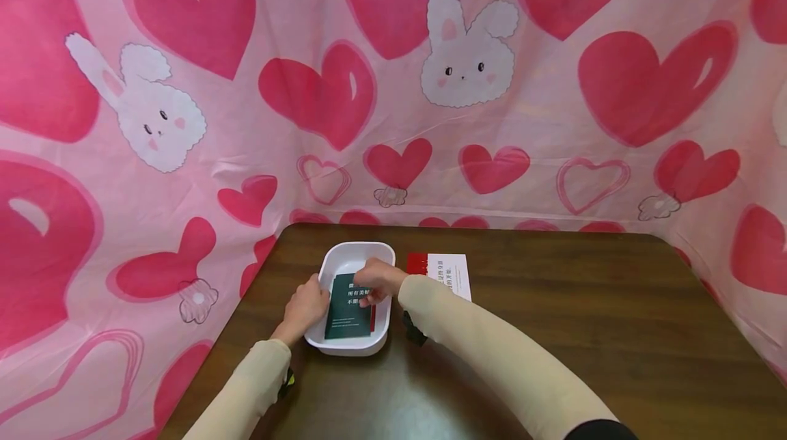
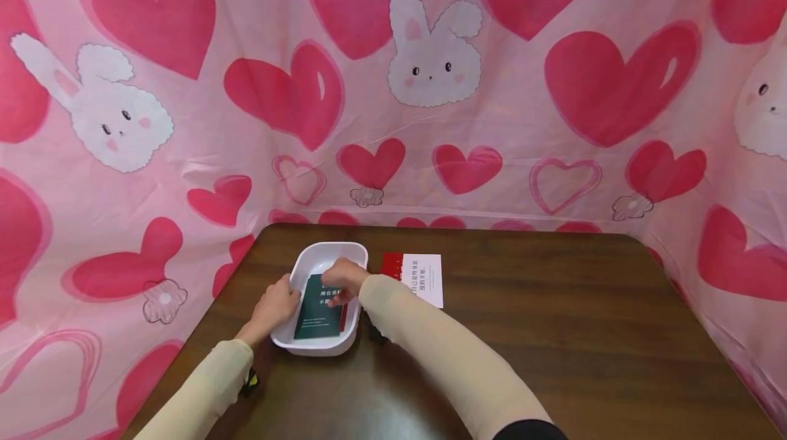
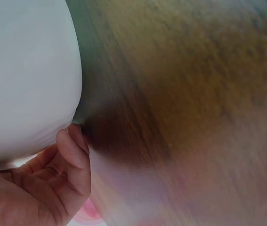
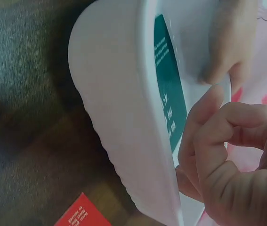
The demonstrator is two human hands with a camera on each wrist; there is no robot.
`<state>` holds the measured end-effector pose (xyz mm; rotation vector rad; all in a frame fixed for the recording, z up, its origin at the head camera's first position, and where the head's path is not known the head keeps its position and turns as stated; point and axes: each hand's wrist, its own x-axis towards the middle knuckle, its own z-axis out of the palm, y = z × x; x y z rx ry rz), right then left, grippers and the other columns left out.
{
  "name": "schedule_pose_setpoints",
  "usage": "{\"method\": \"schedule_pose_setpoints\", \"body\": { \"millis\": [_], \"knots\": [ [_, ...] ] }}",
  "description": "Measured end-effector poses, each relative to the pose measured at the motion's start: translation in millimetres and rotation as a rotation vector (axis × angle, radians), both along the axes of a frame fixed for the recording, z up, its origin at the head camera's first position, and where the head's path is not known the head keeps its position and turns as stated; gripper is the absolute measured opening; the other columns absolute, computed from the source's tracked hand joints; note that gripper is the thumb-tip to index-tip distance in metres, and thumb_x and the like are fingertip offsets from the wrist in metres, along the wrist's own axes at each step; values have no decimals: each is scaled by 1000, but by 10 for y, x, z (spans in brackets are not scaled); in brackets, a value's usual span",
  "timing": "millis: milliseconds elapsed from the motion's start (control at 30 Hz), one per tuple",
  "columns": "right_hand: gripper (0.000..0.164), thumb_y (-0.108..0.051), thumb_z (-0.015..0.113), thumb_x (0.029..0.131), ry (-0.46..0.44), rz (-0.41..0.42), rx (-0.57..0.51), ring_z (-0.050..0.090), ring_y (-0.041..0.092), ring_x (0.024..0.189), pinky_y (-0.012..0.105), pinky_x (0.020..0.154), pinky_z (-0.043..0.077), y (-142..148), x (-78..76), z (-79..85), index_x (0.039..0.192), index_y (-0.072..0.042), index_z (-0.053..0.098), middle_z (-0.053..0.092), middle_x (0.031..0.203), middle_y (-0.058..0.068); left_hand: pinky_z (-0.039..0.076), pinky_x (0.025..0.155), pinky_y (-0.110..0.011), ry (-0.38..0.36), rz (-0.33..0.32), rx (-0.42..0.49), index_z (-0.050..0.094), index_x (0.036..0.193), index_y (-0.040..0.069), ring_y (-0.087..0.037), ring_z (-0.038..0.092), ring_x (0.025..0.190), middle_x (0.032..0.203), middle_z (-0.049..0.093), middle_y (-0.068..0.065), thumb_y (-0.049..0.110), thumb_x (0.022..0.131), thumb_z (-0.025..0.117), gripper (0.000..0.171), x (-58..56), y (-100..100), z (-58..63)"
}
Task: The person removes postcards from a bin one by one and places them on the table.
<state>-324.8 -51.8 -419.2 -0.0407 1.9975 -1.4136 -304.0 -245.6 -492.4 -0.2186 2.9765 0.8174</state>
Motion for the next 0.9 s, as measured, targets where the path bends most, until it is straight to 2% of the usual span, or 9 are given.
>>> {"method": "schedule_pose_setpoints", "body": {
  "millis": [167, 367, 567, 733, 900],
  "knots": [
    [46, -7, 61, 100, -27, -11, -8, 59, 17, 53, 23, 51, 51, -41, 25, -26, 136, 7, 37, 63, 122, 34, 54, 93, -64, -8, -13, 9, 47, 142, -13, -44, 68, 104, 129, 62, -35, 14, 105, 53, 46, -3, -10, 10],
    [51, -5, 60, 98, -37, -40, -50, 59, 17, 53, 23, 51, 52, -80, 29, -28, 139, 9, 34, 63, 118, 31, 55, 91, -64, -5, -10, -4, 48, 140, -12, -42, 68, 99, 124, 64, -33, 13, 105, 56, 45, -19, -17, 23],
    [58, -5, 62, 97, -76, -77, -75, 62, 19, 56, 25, 54, 53, -81, 17, -42, 144, 9, 30, 61, 110, 27, 54, 92, -64, -42, 2, 20, 46, 144, -11, -42, 68, 102, 128, 63, -32, 13, 105, 58, 47, 0, -5, 20],
    [59, -8, 63, 99, -85, -89, -78, 65, 19, 57, 25, 54, 54, -59, 8, -25, 145, 9, 30, 61, 116, 29, 54, 92, -64, -45, 0, 31, 45, 144, -11, -42, 68, 104, 129, 62, -32, 13, 106, 57, 47, 10, -3, 17],
    [57, -8, 65, 99, -46, -125, -87, 62, 18, 54, 25, 53, 54, -36, 24, -2, 143, 8, 33, 62, 125, 33, 54, 92, -64, -40, -7, 44, 45, 144, -11, -42, 68, 104, 128, 62, -32, 14, 106, 57, 47, -1, -13, 5]
  ]
}}
